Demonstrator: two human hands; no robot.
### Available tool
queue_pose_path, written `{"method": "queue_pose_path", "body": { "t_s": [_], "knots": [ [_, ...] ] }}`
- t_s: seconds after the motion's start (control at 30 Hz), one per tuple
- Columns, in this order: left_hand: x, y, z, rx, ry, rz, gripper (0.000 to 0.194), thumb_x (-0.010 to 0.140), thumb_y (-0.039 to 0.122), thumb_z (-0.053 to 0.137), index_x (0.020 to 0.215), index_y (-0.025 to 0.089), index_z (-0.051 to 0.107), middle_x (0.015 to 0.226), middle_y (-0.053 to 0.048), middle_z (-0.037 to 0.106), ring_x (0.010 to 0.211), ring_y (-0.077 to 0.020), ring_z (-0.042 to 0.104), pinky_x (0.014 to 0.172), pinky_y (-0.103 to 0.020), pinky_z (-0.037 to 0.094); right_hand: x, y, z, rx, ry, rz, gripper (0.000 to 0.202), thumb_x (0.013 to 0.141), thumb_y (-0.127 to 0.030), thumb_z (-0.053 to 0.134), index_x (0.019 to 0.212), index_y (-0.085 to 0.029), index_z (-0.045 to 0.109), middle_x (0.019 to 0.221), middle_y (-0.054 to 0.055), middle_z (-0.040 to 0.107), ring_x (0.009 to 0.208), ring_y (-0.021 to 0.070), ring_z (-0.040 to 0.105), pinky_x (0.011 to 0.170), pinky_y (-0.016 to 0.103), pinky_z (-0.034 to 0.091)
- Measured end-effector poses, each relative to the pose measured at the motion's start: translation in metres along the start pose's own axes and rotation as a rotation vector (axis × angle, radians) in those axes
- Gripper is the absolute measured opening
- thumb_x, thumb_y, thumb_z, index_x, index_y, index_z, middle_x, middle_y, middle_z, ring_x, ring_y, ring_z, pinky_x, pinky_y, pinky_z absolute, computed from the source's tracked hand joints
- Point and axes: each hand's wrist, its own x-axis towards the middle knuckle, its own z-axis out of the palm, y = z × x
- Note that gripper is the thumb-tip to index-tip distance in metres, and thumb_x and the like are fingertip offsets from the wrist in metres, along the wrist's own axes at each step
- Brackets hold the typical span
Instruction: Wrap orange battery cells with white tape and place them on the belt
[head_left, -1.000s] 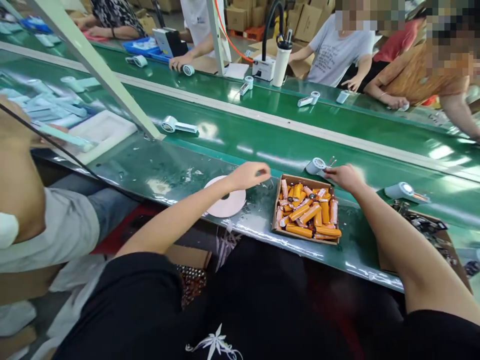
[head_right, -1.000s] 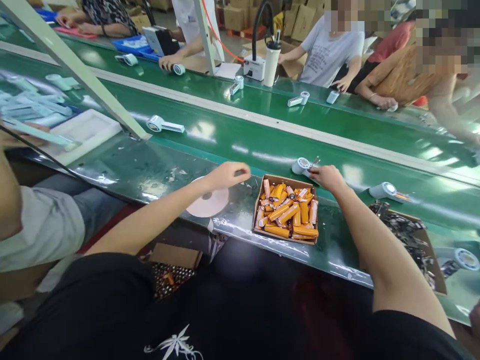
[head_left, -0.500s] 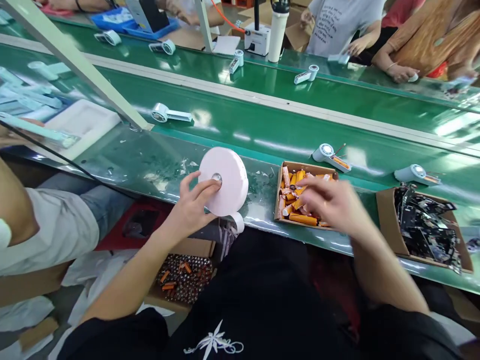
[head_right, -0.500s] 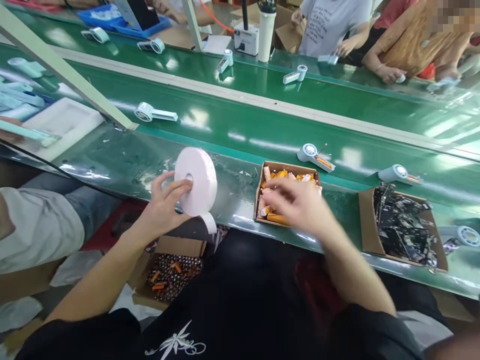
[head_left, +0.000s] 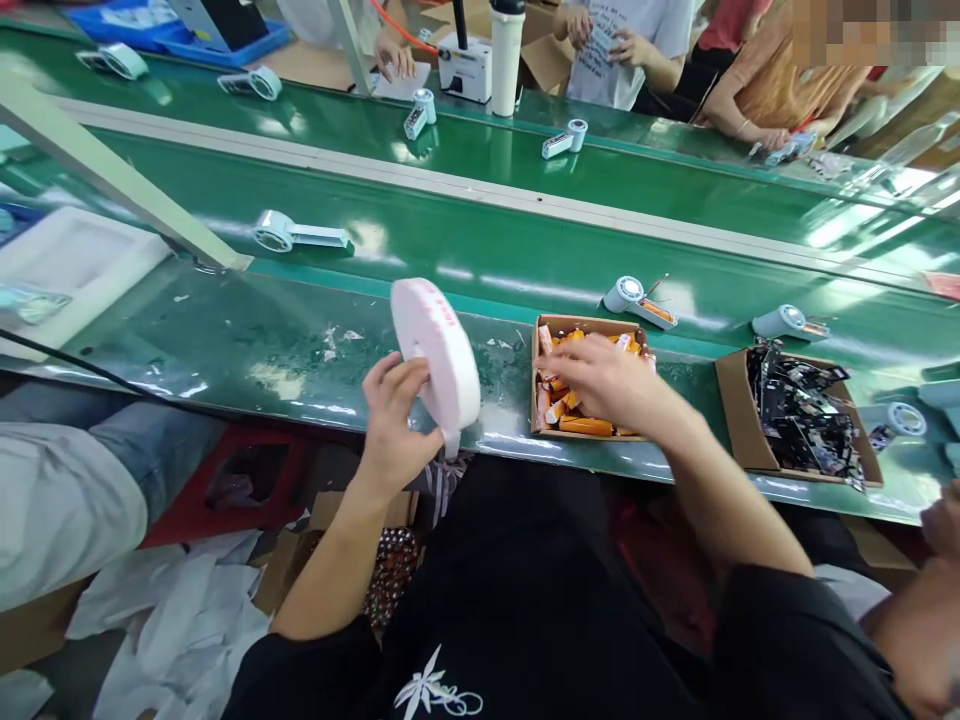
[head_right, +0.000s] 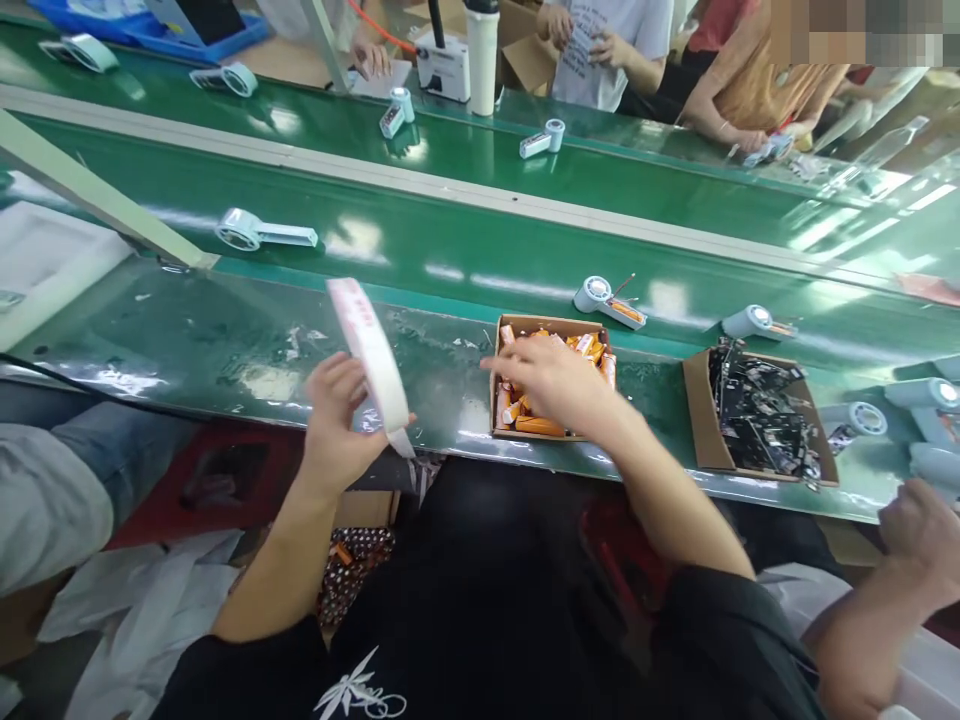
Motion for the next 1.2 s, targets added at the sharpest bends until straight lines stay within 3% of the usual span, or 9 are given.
{"method": "queue_pose_path", "body": {
  "t_s": [0.07,0.17,0.33,0.43,0.57,0.7,0.83,1.07,1.2],
  "knots": [
    [0.006,0.01,0.005,-0.001,-0.016,0.094,0.085,0.075,0.007,0.078,0.148,0.033,0.044,0.142,-0.011,0.06,0.147,-0.0363,0.042,0.118,-0.06,0.047,0.011,0.029,-0.017,-0.222,-0.105,0.043,0.057,0.095,-0.002,0.057,0.142,-0.033,0.07,0.132,0.012,0.067,0.117,0.033,0.06,0.095,0.043,0.052],
    [0.013,0.021,0.014,0.007,-0.038,0.163,0.085,0.074,0.001,0.071,0.149,0.031,0.045,0.141,-0.011,0.062,0.145,-0.037,0.042,0.118,-0.061,0.046,0.025,0.046,-0.021,-0.336,-0.25,0.122,0.036,0.1,-0.018,0.067,0.13,-0.033,0.078,0.119,0.012,0.069,0.104,0.032,0.062,0.088,0.04,0.051],
    [0.013,0.026,0.019,0.041,-0.099,0.178,0.087,0.072,-0.003,0.068,0.15,0.03,0.046,0.141,-0.011,0.062,0.143,-0.038,0.042,0.117,-0.061,0.046,0.023,0.049,-0.007,-0.275,-0.14,0.187,0.024,0.106,-0.027,0.061,0.116,-0.024,0.082,0.106,0.009,0.078,0.102,0.0296,0.069,0.097,0.041,0.051],
    [0.012,0.029,0.018,0.087,-0.086,0.186,0.088,0.071,-0.004,0.067,0.149,0.031,0.048,0.139,-0.011,0.064,0.142,-0.0381,0.042,0.116,-0.06,0.046,0.009,0.048,0.001,-0.151,0.075,0.312,0.025,0.105,-0.026,0.059,0.113,-0.027,0.082,0.112,0.006,0.08,0.106,0.0304,0.072,0.095,0.041,0.055],
    [0.011,0.034,0.021,0.135,-0.041,0.172,0.082,0.071,-0.004,0.066,0.146,0.028,0.054,0.135,-0.01,0.067,0.136,-0.0372,0.044,0.114,-0.055,0.045,-0.02,0.027,0.013,0.086,0.573,0.407,0.025,0.106,-0.038,0.061,0.117,-0.029,0.082,0.118,0.005,0.079,0.107,0.0294,0.076,0.095,0.043,0.063],
    [0.009,0.041,0.029,0.149,-0.012,0.139,0.076,0.071,0.002,0.069,0.141,0.027,0.057,0.13,-0.01,0.067,0.129,-0.0358,0.048,0.11,-0.052,0.045,-0.038,-0.006,0.03,0.268,1.02,0.257,0.011,0.099,-0.03,0.075,0.107,-0.031,0.082,0.118,0.003,0.079,0.104,0.0298,0.079,0.09,0.045,0.069],
    [0.01,0.05,0.033,0.14,-0.014,0.136,0.072,0.07,0.003,0.07,0.137,0.026,0.057,0.127,-0.01,0.067,0.126,-0.035,0.048,0.107,-0.05,0.044,-0.039,-0.026,0.047,0.262,1.213,0.212,0.015,0.092,-0.022,0.083,0.104,-0.032,0.08,0.116,0.003,0.079,0.101,0.0326,0.079,0.078,0.045,0.073],
    [0.01,0.052,0.031,0.169,-0.005,0.194,0.066,0.078,0.002,0.068,0.139,0.025,0.057,0.126,-0.01,0.068,0.123,-0.0323,0.05,0.107,-0.049,0.042,-0.029,-0.042,0.074,0.553,1.012,0.19,0.013,0.097,-0.026,0.078,0.109,-0.031,0.079,0.126,0.006,0.076,0.111,0.0302,0.077,0.096,0.047,0.07],
    [0.012,0.047,0.019,0.24,0.037,0.258,0.069,0.081,0.0,0.07,0.143,0.028,0.06,0.122,-0.007,0.072,0.121,-0.0309,0.049,0.101,-0.044,0.044,-0.032,-0.04,0.065,1.044,0.816,0.213,0.058,0.093,-0.039,0.085,0.146,-0.034,0.062,0.138,0.006,0.07,0.12,0.0289,0.073,0.103,0.048,0.066]
  ]
}}
